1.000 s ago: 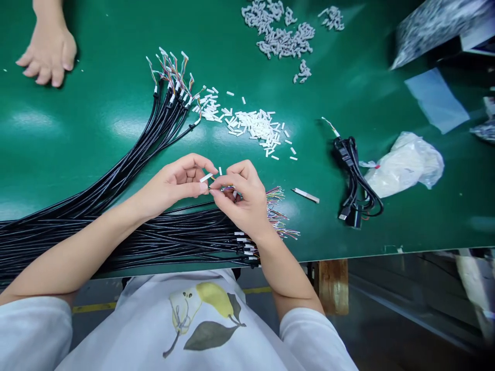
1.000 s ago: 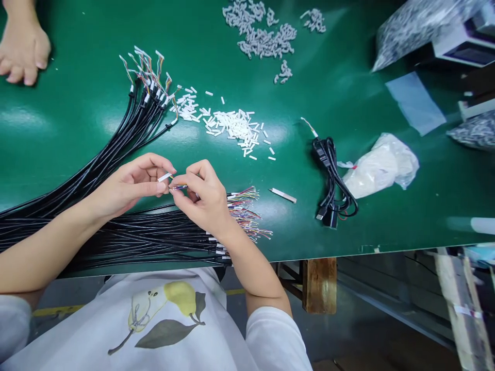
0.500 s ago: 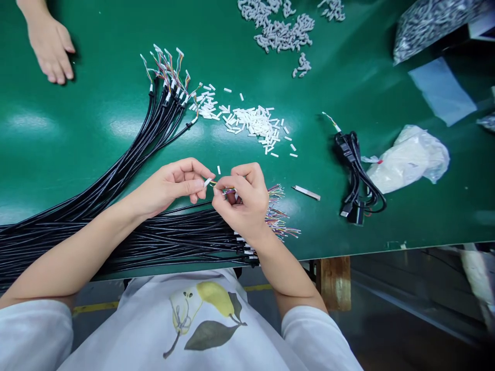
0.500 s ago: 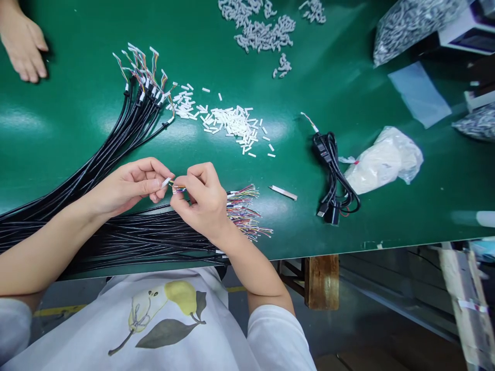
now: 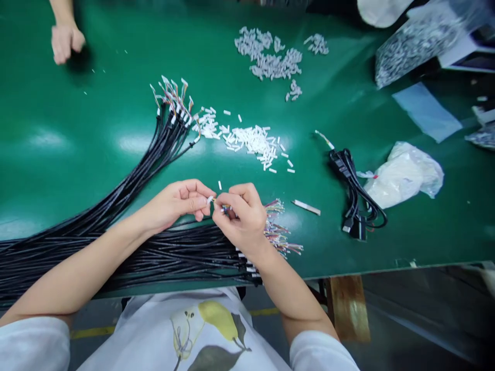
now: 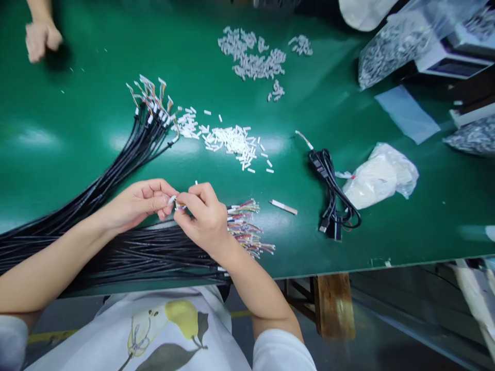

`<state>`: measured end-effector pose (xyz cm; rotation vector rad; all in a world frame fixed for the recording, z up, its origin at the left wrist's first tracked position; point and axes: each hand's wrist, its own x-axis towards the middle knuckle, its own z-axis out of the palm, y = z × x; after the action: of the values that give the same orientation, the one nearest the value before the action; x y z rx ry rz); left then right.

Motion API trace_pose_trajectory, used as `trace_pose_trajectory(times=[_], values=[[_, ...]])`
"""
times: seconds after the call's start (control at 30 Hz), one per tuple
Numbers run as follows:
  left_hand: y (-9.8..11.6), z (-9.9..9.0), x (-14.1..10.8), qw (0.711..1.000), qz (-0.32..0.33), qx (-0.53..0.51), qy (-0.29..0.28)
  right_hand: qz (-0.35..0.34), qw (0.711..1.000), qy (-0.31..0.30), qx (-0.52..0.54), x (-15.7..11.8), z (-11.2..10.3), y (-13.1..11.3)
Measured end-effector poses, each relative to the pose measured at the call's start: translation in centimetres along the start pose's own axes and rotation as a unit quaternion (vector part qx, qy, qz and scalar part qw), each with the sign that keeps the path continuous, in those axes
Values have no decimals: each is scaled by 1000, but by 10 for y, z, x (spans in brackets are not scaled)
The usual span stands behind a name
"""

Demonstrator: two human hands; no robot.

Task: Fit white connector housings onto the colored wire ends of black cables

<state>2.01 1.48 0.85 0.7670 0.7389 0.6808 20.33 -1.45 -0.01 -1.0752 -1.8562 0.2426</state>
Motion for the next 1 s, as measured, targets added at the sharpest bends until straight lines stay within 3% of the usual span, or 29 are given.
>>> trace_pose_trajectory(times=[0.2,0.4,0.57,0.73,1.0], values=[[-11,1,2,999,-20,-41,13,-32,999,10,-29,1,2,1],[-13,1,4,1000,7,-25,11,-83,995,24,-50,2,1,0],[-8,3,0,1000,18,-23,5,-40,999,16,-28,4,-1,-2],[-2,6,-4,998,70,4,3,4,1000,23,20,1,-2,-4],[-1,7,-4,997,76,30,7,-6,1000,23,-12,-1,2,-1]])
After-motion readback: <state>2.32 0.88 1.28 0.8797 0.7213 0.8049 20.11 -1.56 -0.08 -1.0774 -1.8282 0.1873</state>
